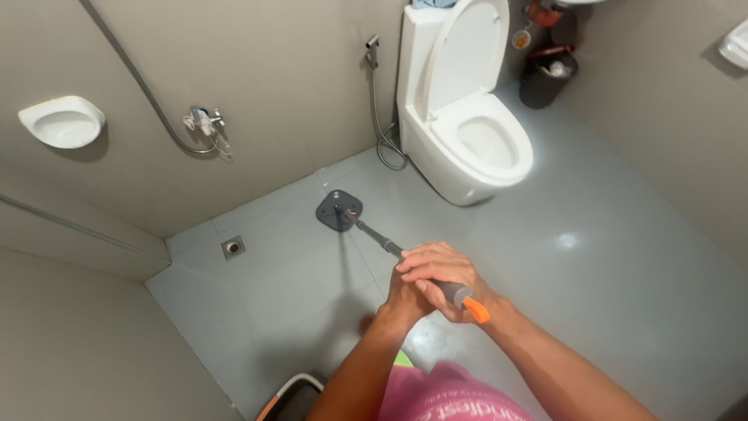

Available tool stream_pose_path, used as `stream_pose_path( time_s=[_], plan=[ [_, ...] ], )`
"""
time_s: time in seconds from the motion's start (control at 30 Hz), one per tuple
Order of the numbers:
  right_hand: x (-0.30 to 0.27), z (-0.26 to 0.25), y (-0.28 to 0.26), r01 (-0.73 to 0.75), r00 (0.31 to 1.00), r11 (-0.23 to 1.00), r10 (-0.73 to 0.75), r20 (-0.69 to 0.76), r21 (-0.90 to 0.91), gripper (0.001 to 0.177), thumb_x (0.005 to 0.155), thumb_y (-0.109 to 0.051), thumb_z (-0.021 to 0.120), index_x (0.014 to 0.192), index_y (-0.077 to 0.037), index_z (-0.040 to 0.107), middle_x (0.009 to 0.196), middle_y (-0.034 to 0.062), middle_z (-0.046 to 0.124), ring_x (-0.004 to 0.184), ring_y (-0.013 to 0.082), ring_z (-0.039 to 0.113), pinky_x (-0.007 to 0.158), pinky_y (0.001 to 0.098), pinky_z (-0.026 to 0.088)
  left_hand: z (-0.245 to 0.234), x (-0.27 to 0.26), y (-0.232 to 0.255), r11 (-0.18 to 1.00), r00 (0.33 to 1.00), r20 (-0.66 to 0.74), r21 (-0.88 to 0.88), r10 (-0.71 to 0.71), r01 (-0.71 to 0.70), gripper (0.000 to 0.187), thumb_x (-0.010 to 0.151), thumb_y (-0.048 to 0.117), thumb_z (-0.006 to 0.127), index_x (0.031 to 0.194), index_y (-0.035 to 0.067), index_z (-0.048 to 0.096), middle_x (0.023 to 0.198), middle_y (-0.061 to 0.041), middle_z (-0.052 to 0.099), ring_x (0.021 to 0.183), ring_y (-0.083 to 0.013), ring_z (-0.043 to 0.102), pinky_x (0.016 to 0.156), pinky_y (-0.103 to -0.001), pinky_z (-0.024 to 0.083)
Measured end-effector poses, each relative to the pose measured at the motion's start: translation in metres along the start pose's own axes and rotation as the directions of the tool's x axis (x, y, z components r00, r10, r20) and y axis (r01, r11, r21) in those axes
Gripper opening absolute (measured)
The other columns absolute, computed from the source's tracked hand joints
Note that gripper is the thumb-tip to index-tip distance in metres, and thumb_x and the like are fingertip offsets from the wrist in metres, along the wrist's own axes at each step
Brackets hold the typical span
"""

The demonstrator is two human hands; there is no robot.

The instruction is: The person cleans the bathroom floor by moving a mop across the tiles and then wringing the mop head into a bucket.

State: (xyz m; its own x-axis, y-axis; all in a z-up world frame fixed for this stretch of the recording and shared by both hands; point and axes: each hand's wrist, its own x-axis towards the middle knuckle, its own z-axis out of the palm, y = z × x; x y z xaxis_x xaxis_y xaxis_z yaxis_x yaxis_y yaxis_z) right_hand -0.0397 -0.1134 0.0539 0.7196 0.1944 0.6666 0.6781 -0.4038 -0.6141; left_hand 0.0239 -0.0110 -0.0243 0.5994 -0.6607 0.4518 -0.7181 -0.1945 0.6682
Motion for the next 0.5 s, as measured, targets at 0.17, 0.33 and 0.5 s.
stream_pose_path(
  time_s=[0.17,0.33,0.5],
  plan=[
    [0.007,-0.006,0.049,-0.030,0.999,0.999,0.031,0.017,-0.026,0.020,0.085,0.003,0.061,0.101,-0.004,0.070,0.117,0.0120,0.074,0.116,0.0304,0.069,0.107,0.0450,0.048,0.001,0.032,-0.032,0.992,0.991,0.045,0.040,-0.125,0.123,0.020,0.088,0.021,0.067,0.104,0.009,0.067,0.101,-0.009,0.071,0.097,-0.0327,0.069,0.083,-0.042,0.056],
    [0.046,-0.024,0.086,-0.077,0.996,0.997,0.077,0.040,-0.005,0.019,0.090,0.002,0.059,0.103,-0.005,0.070,0.121,0.0104,0.074,0.119,0.0288,0.070,0.110,0.0445,0.048,-0.010,0.082,-0.048,0.987,0.987,-0.004,-0.028,-0.159,0.159,0.021,0.085,0.018,0.068,0.103,0.008,0.069,0.099,-0.010,0.072,0.094,-0.0344,0.068,0.079,-0.043,0.055],
    [0.088,-0.041,0.118,-0.091,0.991,0.996,0.089,0.100,0.016,0.016,0.094,-0.003,0.060,0.106,-0.004,0.071,0.121,0.0095,0.075,0.119,0.0289,0.070,0.111,0.0444,0.047,-0.011,0.120,-0.081,0.978,0.980,-0.051,0.071,-0.194,0.198,0.016,0.089,0.016,0.066,0.102,0.007,0.069,0.101,-0.011,0.073,0.095,-0.0319,0.069,0.081,-0.041,0.056]
  ],
)
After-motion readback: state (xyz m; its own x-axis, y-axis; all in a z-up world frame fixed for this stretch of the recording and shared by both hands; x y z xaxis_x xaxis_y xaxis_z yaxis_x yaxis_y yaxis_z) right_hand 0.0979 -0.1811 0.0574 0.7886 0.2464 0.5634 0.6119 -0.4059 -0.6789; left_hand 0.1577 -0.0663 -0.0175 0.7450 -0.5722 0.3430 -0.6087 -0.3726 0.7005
